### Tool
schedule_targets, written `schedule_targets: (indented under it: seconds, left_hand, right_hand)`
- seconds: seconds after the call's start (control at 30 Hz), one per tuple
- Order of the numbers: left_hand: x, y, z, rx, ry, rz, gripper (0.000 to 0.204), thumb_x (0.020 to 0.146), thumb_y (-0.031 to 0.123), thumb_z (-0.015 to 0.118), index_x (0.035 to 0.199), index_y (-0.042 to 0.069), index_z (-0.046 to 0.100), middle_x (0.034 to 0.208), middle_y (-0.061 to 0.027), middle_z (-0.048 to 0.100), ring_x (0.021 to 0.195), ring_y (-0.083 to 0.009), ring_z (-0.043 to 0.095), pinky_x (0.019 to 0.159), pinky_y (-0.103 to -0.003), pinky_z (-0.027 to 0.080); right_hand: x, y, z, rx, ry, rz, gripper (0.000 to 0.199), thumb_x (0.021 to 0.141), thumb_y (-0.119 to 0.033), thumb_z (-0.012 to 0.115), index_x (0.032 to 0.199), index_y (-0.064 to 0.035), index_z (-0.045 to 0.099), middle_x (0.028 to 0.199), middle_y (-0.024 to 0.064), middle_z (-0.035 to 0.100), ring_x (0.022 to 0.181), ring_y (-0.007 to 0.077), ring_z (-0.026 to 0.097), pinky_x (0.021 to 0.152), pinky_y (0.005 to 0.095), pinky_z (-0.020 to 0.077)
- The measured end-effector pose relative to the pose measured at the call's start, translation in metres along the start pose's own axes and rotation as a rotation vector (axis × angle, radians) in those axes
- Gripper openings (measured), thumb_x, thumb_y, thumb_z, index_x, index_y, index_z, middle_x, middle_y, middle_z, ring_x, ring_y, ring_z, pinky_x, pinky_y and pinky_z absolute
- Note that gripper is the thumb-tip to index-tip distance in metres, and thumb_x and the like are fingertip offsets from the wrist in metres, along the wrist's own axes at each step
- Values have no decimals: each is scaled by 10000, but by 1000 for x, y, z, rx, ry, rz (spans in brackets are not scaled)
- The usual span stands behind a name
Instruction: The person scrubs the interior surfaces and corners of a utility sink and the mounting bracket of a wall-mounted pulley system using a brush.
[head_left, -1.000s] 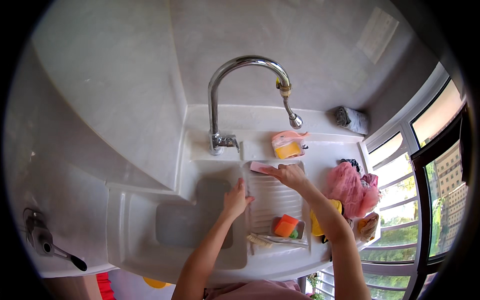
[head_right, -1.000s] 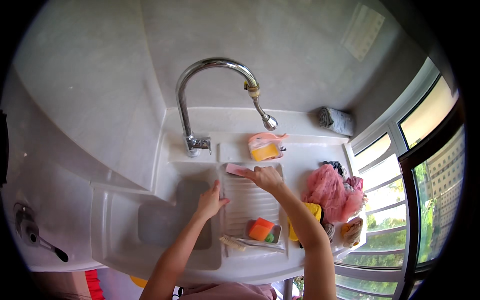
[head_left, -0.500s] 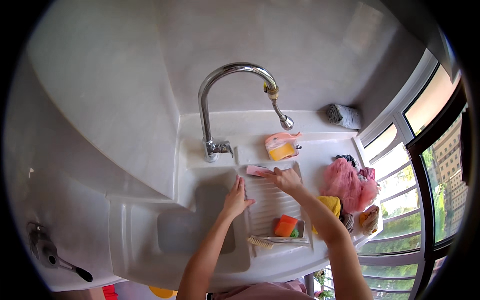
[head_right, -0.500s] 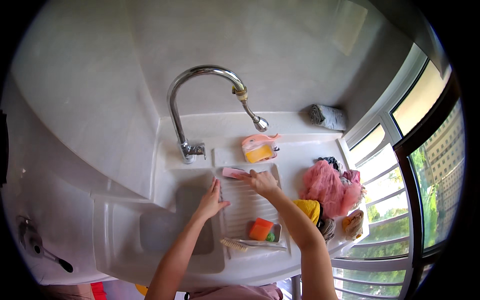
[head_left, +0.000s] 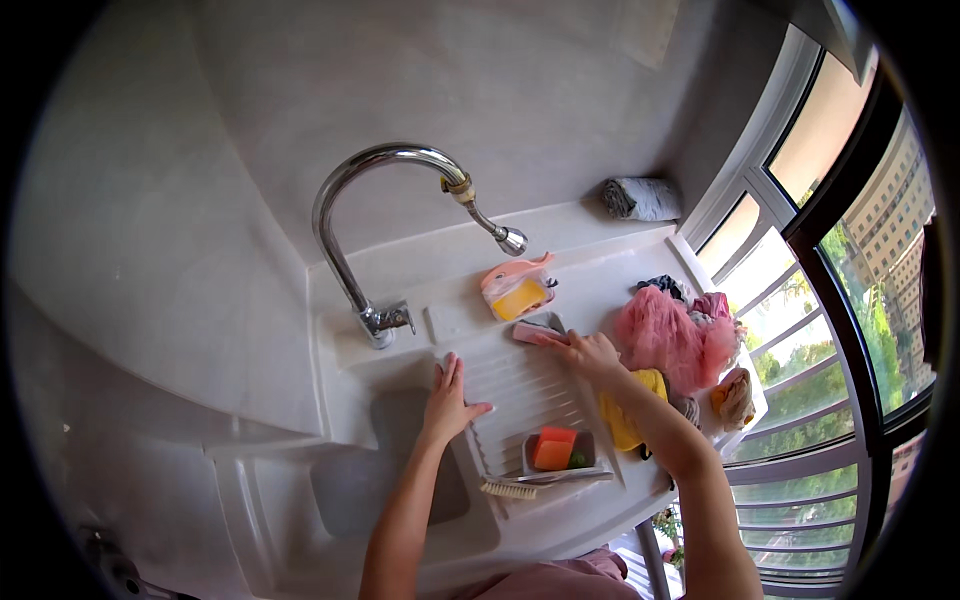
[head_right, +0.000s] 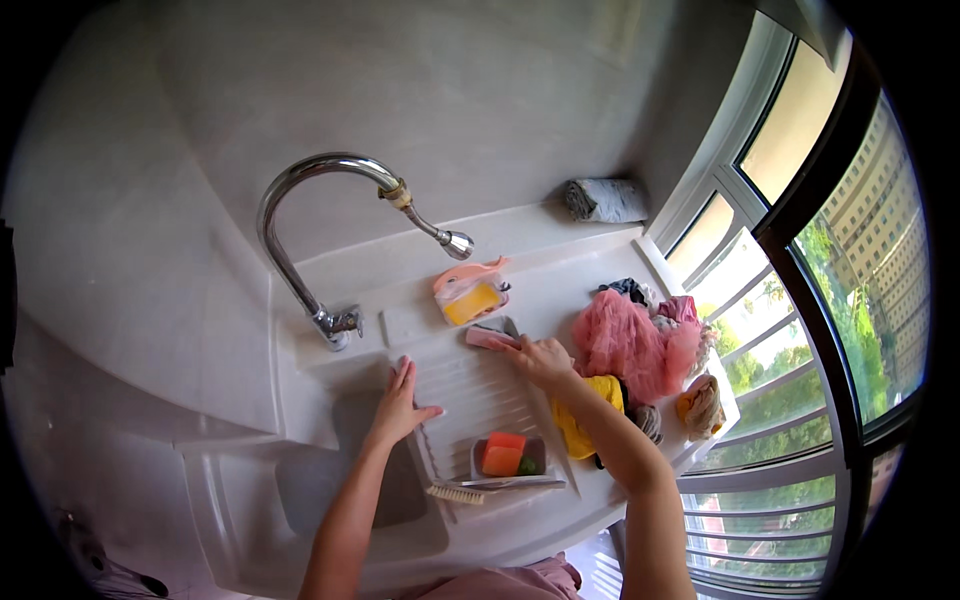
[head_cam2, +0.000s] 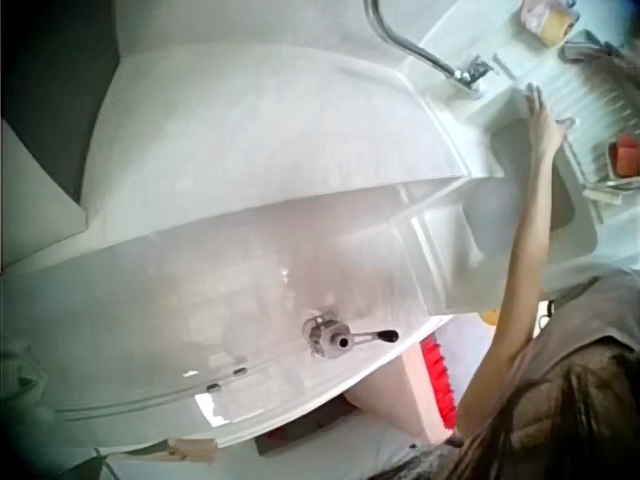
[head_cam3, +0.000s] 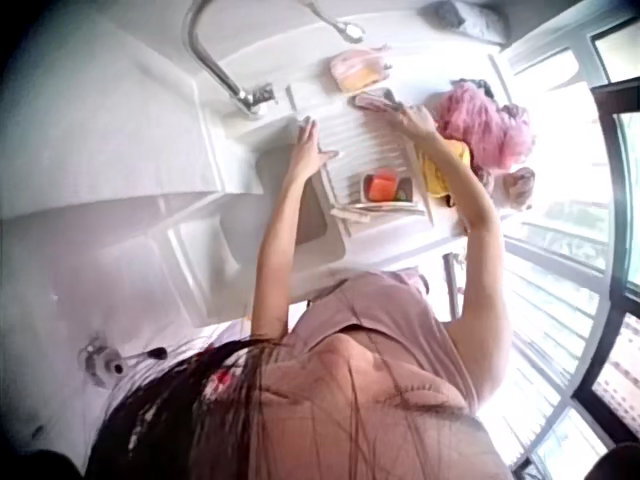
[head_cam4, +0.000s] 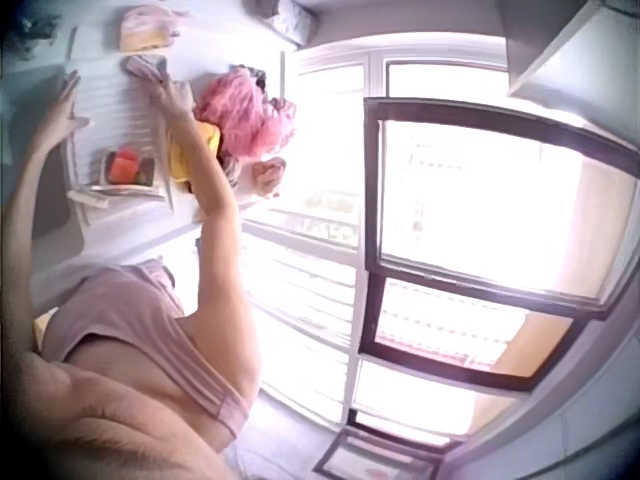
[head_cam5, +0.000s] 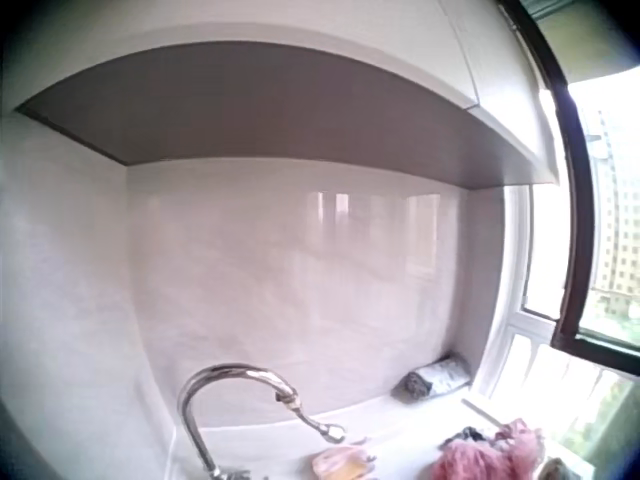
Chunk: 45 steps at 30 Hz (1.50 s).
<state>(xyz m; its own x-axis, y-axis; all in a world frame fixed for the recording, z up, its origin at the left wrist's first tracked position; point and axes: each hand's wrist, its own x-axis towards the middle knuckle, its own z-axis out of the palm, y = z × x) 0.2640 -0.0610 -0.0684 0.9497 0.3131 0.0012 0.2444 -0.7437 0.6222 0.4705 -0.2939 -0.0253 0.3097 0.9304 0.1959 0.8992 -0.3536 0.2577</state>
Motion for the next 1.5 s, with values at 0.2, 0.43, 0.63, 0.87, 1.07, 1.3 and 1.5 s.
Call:
schedule_targets:
  seconds: [0.2,0.43,0.63,0.87,1.07,1.3,1.5]
  left_hand:
    - [0,8,-10,70,-84,-53,1035,668,466,762,1431,6,236,1512,-146,213,1382,-379,199,1089,-405,300]
    - [-2,9,-12,101,-75,-69,1048,666,499,753,1435,11,233,1512,-143,217,1372,-376,230,1081,-402,312]
    - [2,16,-13,158,-81,-73,1053,669,536,736,1436,14,238,1515,-122,223,1366,-371,251,1080,-397,313]
    - [0,22,-14,216,-83,-90,1040,671,550,727,1432,22,255,1511,-110,237,1355,-355,283,1075,-380,323]
    - [-5,14,-13,217,-20,-49,1038,661,550,733,1425,20,271,1505,-116,248,1348,-359,293,1078,-381,318]
    - [-5,14,-16,196,-39,-69,1030,657,537,742,1414,8,287,1494,-123,271,1340,-371,305,1077,-381,319]
    - [-3,17,-18,230,-43,-68,1029,647,528,752,1407,3,300,1489,-123,282,1335,-370,314,1049,-394,360]
  right_hand:
    - [78,-89,22,13,132,-213,563,815,-201,484,1372,-260,437,815,60,544,557,179,609,526,329,478]
    - [28,-31,-2,-47,0,-77,552,848,-192,509,1389,-242,411,811,64,564,625,182,630,533,331,491]
    - [6,12,-32,-173,-169,12,526,847,-164,520,1361,-249,443,771,51,593,534,186,606,484,310,483]
    - [25,2,-61,-118,-380,46,441,841,-123,521,1276,-124,448,732,64,648,651,197,659,508,308,516]
    - [11,-8,-59,-149,-440,60,559,859,-109,495,1397,-110,345,792,96,639,689,202,653,506,283,517]
    - [7,-3,-61,-132,-452,101,586,880,-108,475,1437,-145,296,821,111,614,654,220,652,519,317,520]
    - [7,-3,-47,-180,-327,175,506,904,-130,462,1399,-137,361,778,88,637,662,213,659,538,330,530]
